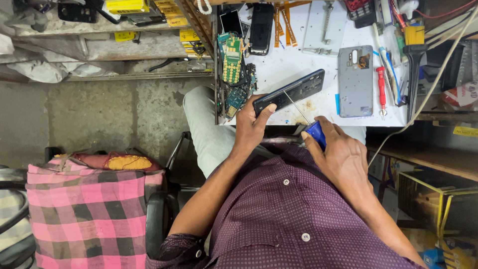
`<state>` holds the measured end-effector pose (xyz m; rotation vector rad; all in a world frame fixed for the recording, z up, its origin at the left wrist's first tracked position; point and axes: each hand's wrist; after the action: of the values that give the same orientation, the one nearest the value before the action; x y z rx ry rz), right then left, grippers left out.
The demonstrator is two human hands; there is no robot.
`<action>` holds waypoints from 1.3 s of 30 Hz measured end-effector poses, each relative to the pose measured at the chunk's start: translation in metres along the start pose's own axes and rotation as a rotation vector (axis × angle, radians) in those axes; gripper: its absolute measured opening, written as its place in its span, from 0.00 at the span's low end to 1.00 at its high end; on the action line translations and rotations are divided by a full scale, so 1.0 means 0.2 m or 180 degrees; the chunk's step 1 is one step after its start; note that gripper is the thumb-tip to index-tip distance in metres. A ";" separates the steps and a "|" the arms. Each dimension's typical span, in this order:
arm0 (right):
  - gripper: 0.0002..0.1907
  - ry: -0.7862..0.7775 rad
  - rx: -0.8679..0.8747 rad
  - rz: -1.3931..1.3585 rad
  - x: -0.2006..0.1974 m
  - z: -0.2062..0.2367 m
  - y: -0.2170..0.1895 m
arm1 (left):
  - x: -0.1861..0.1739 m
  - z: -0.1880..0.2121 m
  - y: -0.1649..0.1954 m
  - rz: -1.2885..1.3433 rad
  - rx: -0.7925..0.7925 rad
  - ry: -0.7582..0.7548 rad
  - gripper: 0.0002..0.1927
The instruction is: The person works at a repair bench on a disassembled smartphone, holding the phone body with one hand while using a red pry tool and then a blue-handled screwdriver to pry and unscrew the back cover and internal components. They reposition the phone repeatedly and set the removed cover aside on the bench.
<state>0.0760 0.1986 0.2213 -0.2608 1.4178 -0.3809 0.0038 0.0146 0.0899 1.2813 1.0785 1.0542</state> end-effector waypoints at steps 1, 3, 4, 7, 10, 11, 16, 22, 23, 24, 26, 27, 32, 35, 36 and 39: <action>0.27 -0.0020 0.0026 0.0006 0.00 0.00 0.00 | 0.00 0.00 0.00 0.0086 -0.0005 -0.0004 0.14; 0.28 -0.0060 0.0064 0.0022 0.00 0.00 0.00 | 0.00 0.00 0.00 0.0258 -0.0011 0.0002 0.15; 0.28 -0.0091 0.0031 0.0031 0.00 0.00 0.00 | 0.00 0.00 0.00 0.0242 -0.0018 0.0015 0.15; 0.28 -0.0108 0.0010 0.0006 0.00 0.00 -0.01 | 0.00 0.00 0.00 0.0157 0.0007 0.0013 0.15; 0.28 -0.0060 -0.0026 -0.0049 -0.01 0.00 0.00 | 0.00 0.00 -0.01 0.0086 0.0025 0.0052 0.15; 0.28 -0.0024 -0.0088 -0.0025 0.00 0.00 0.00 | 0.00 0.00 -0.01 0.0119 0.0006 0.0055 0.15; 0.27 -0.0013 -0.0003 -0.0091 0.00 0.00 0.01 | 0.01 0.00 -0.02 0.0186 0.0055 0.0024 0.15; 0.28 -0.0067 0.0035 -0.0088 0.02 0.00 0.03 | 0.01 -0.01 -0.01 0.0110 0.0064 0.0023 0.15; 0.28 -0.0030 -0.0004 -0.0093 0.02 -0.01 0.03 | 0.02 -0.01 -0.01 0.0089 0.0036 0.0031 0.15; 0.28 -0.0001 -0.0046 -0.0102 0.02 -0.01 0.03 | 0.01 -0.01 -0.01 0.0065 0.0000 0.0044 0.15; 0.28 -0.0045 -0.0002 -0.0105 0.02 -0.01 0.03 | 0.01 0.00 0.00 0.0082 0.0050 0.0039 0.15; 0.28 -0.0058 0.0022 -0.0103 0.02 -0.01 0.03 | 0.01 -0.01 0.00 0.0092 0.0082 0.0031 0.15; 0.28 -0.0092 0.0127 -0.0106 0.01 -0.01 0.03 | 0.02 -0.01 0.00 0.0109 0.0043 0.0012 0.15; 0.27 -0.0025 0.0173 -0.0137 0.00 -0.01 0.03 | 0.02 -0.01 0.00 0.0095 0.0027 0.0018 0.15; 0.27 0.0024 0.0165 -0.0146 -0.01 -0.02 0.03 | 0.02 -0.01 0.00 0.0080 0.0013 0.0020 0.15; 0.26 -0.0050 0.0233 -0.0096 0.00 -0.02 0.03 | 0.01 -0.01 0.00 0.0091 0.0009 0.0005 0.15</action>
<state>0.0729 0.2054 0.2187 -0.2253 1.3829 -0.4535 0.0018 0.0170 0.0896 1.3019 1.0661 1.0754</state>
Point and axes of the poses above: each hand's wrist, its own z-axis away from the middle knuckle, its own x-axis out of the palm, y = z × x, and after that the axes turned 4 degrees about -y, right-handed
